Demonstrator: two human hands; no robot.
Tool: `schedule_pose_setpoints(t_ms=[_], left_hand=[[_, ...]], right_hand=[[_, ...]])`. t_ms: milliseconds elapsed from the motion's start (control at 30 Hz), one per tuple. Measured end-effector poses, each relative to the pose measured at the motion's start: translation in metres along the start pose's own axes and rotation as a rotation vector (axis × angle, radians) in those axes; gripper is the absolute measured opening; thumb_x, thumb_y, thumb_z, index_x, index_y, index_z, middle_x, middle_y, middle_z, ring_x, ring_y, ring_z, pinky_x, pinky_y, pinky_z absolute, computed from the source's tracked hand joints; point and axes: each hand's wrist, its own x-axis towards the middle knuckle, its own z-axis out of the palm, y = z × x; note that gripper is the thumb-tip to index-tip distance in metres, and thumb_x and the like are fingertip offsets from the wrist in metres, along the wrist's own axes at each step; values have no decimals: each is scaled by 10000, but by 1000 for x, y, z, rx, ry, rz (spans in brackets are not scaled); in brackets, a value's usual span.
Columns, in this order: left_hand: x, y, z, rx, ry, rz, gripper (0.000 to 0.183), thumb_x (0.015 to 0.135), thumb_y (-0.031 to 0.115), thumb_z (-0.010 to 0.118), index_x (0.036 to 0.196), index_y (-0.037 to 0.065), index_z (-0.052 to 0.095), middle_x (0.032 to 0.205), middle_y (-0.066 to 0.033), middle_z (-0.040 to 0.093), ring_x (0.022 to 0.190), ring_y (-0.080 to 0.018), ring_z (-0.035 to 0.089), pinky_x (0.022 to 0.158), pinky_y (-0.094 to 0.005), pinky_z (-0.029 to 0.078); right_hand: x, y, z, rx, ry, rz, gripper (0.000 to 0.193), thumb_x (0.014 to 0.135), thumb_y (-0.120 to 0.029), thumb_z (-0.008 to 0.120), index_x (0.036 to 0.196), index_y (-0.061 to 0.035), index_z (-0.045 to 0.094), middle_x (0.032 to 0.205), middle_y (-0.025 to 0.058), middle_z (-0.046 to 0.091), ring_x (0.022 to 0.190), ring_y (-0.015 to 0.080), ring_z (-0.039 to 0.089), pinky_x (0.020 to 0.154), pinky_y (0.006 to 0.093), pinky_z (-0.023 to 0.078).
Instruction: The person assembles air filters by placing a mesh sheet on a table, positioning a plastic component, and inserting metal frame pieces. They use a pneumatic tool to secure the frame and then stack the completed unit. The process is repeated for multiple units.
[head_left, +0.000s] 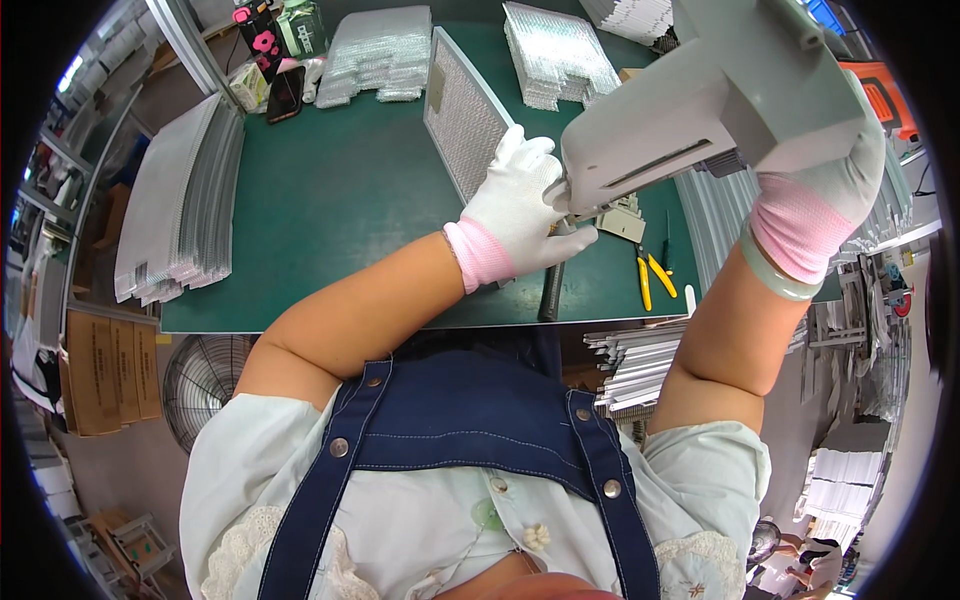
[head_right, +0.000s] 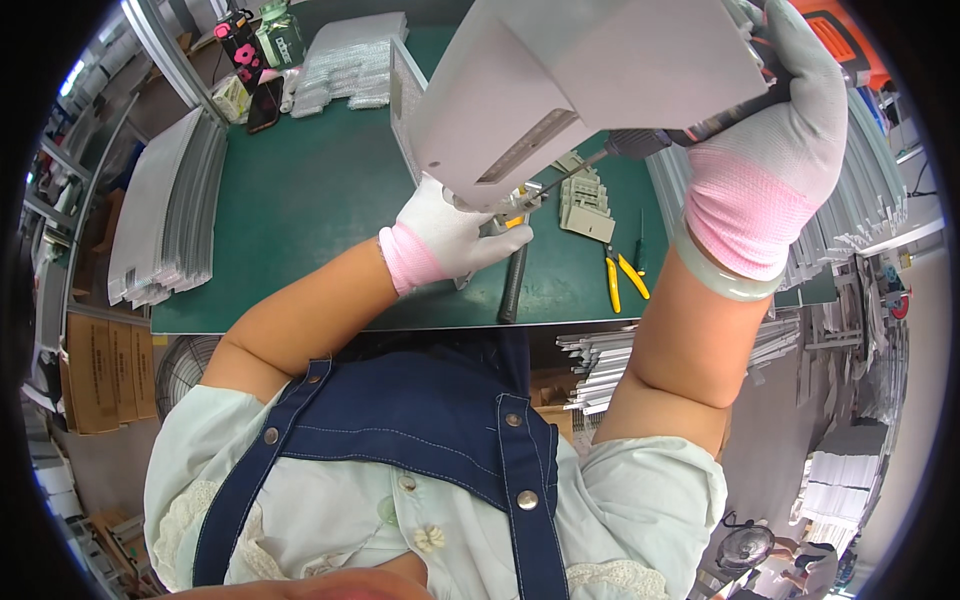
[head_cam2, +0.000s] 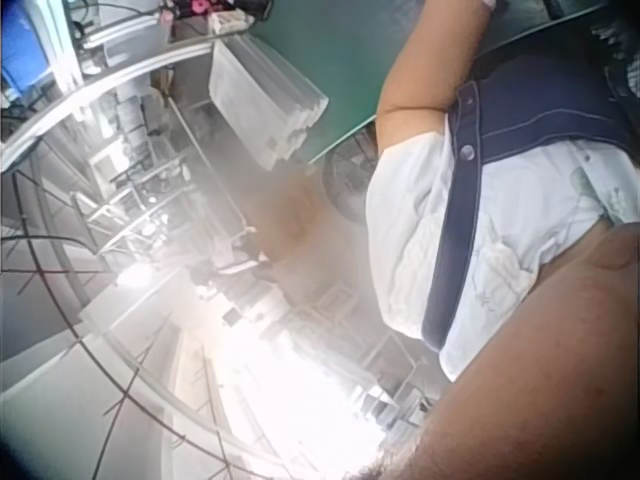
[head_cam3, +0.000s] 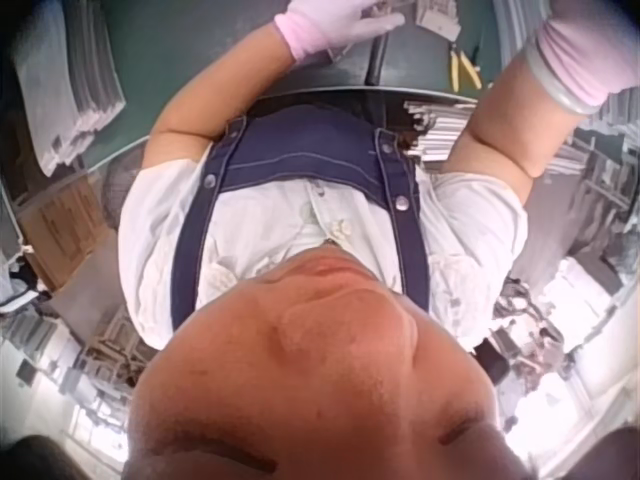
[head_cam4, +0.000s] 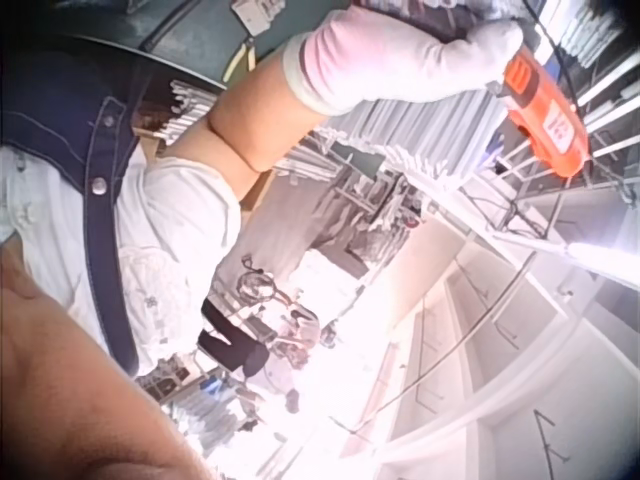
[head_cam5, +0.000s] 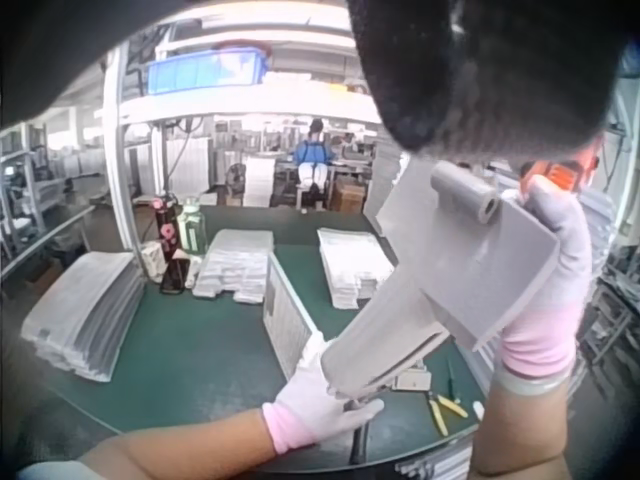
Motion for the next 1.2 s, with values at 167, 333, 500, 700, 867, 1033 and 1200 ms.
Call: schedule_pose_setpoints(t_ms=[167, 333, 500, 700, 867, 1033, 1200], left_hand=[[2, 2, -5, -33, -133, -81, 418, 857, 503, 600, 990, 125, 720, 1002, -156, 589, 1141, -362, 454, 1122, -598, 208], [2, 2, -5, -69, -155, -105, 407, 855, 498, 601, 963, 121, 711, 944, -148, 586, 1091, -338, 466, 1100, -586, 230], [5, 3, -3, 108, 44, 38, 378, 850, 473, 594, 956, 127, 702, 888, -135, 563, 1033, -325, 481, 1068, -563, 261], [14, 8, -13, 86, -230, -86, 429, 836, 420, 604, 1150, 136, 666, 1304, -188, 483, 1275, -409, 351, 1085, -584, 243], [9, 9, -13, 82, -248, -104, 435, 844, 387, 610, 1191, 128, 655, 1399, -200, 470, 1319, -439, 354, 1129, -619, 206], [6, 6, -9, 102, -130, -41, 375, 862, 386, 602, 1120, 119, 661, 1200, -168, 494, 1200, -408, 416, 1132, -620, 198], [4, 5, -2, 156, -61, 13, 373, 889, 430, 576, 1073, 116, 662, 889, -134, 545, 970, -333, 514, 1079, -621, 229]], right_hand=[[-6, -2, -5, -284, -12, -110, 279, 946, -42, 602, 1217, 26, 617, 1037, 145, 708, 942, 252, 700, 809, 341, 570], [-8, -29, 27, 307, 118, 85, 240, 941, 2, 583, 1169, 40, 645, 947, 131, 708, 829, 168, 673, 774, 264, 539], [-11, 38, 44, 771, 36, 482, 233, 917, -123, 630, 1100, 22, 625, 922, 95, 703, 755, 159, 680, 703, 281, 568], [-5, 82, 51, 724, 88, 800, 214, 893, -167, 645, 1054, -29, 618, 882, 64, 682, 728, 171, 687, 674, 334, 602], [-13, 63, 59, 840, 128, 743, 194, 891, -153, 643, 1037, -28, 623, 874, 56, 673, 750, 172, 687, 693, 337, 600], [-16, 59, 59, 812, 139, 725, 161, 893, -154, 647, 993, -28, 638, 855, 45, 659, 726, 156, 668, 686, 319, 589], [-22, 49, 60, 729, 145, 736, 130, 904, -136, 640, 972, -25, 644, 792, 11, 623, 645, 98, 606, 599, 244, 531]])
